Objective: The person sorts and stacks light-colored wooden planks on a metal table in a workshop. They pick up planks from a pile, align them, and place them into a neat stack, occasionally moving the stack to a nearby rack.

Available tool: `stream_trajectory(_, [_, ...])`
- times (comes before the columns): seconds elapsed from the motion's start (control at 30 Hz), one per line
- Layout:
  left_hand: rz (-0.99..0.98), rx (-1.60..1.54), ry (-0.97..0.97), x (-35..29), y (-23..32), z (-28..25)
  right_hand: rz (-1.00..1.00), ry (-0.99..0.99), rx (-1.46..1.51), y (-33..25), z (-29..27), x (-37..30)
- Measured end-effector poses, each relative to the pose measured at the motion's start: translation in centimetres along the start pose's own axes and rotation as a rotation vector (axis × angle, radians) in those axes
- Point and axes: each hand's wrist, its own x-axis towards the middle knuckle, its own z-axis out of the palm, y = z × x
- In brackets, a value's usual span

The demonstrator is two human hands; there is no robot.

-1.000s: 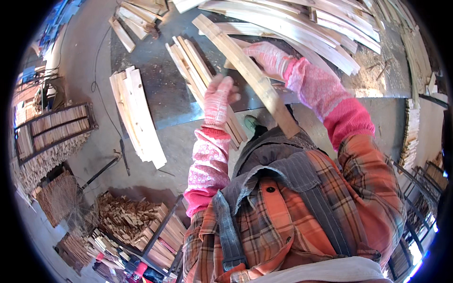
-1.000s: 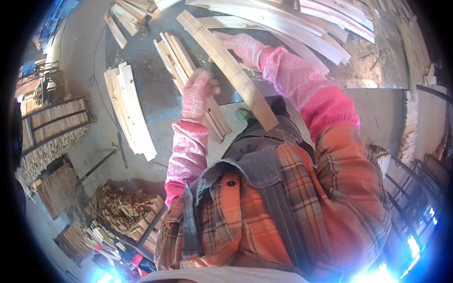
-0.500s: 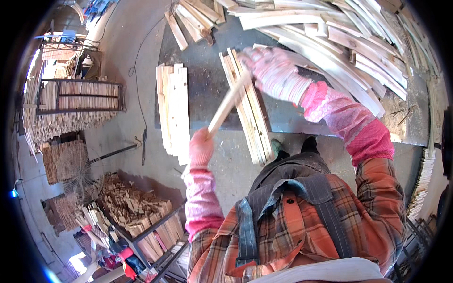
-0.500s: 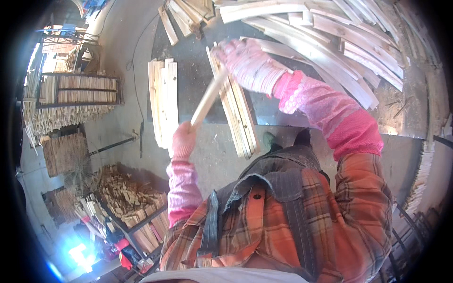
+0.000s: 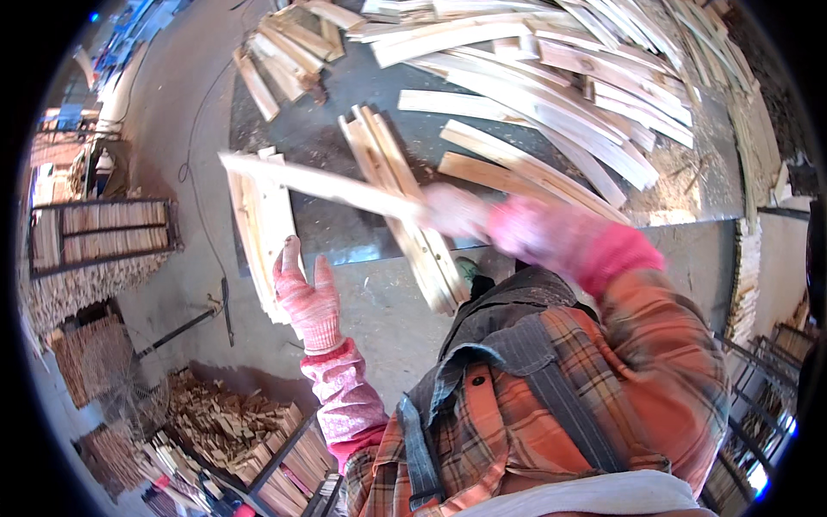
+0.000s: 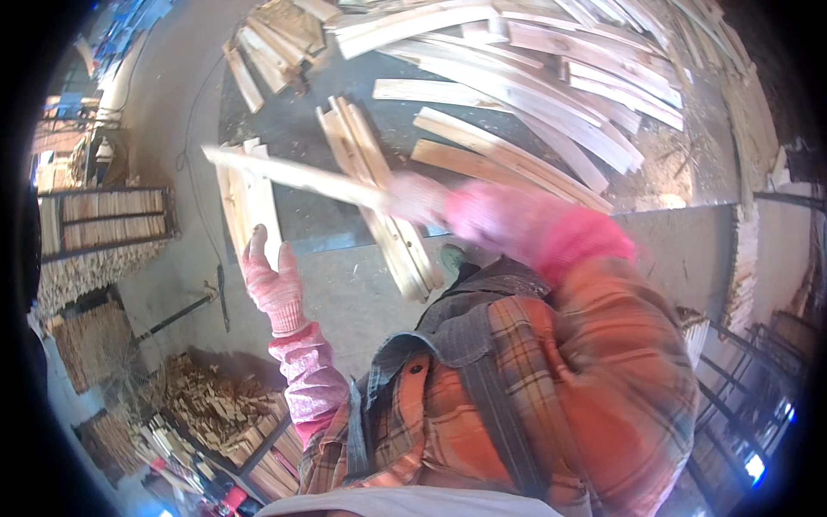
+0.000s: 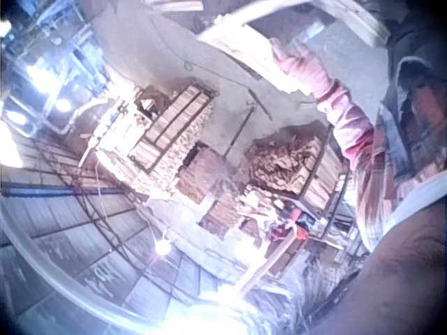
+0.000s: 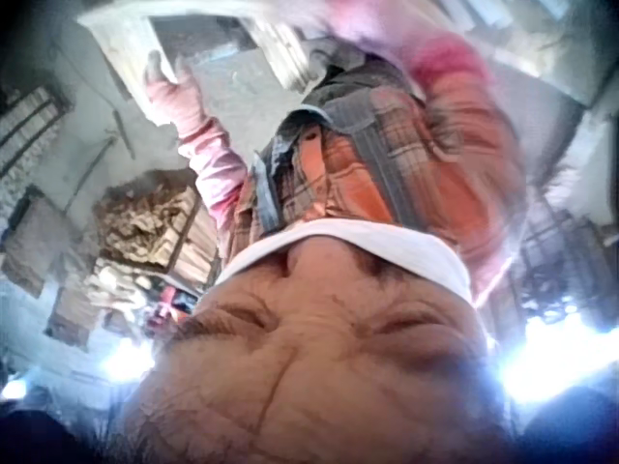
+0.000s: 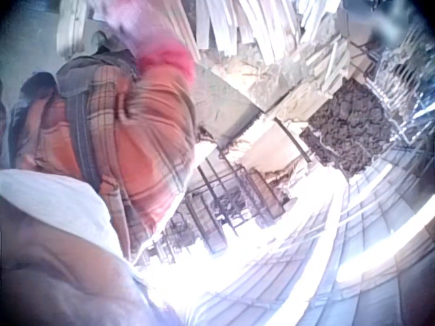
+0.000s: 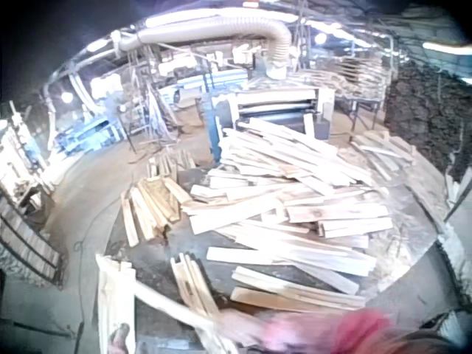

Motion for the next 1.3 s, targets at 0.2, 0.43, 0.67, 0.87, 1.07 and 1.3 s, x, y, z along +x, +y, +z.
stream_trajectory(0.2, [-0.017,0.059,-0.255,-0.6,2.1,5.2,-0.110,0.441,0.090,-7.6,-2.7,6.7])
stream_trajectory(0.43, [-0.213,-0.076,-0.293,-3.6,-4.5,9.3,0.286,0.594,-0.499,12.2,-5.4,-5.5])
stream_trajectory(0.67, [-0.236,0.193,-0.511,-0.5,0.8,15.4,0.461,0.320,-0.431,18.6,-9.3,-13.1])
stream_trajectory(0.87, [-0.276,0.185,-0.414,1.2,-0.5,19.4,-0.001,0.488,0.108,10.7,0.2,-6.6])
stream_trajectory(1.07, [-0.360,0.346,-0.537,2.6,5.0,21.2,0.066,0.176,0.033,5.1,4.1,-0.3])
stream_trajectory(1.3, [-0.311,0.293,-0.477,0.7,2.6,21.2,0.119,0.683,-0.629,18.7,-3.3,-11.4])
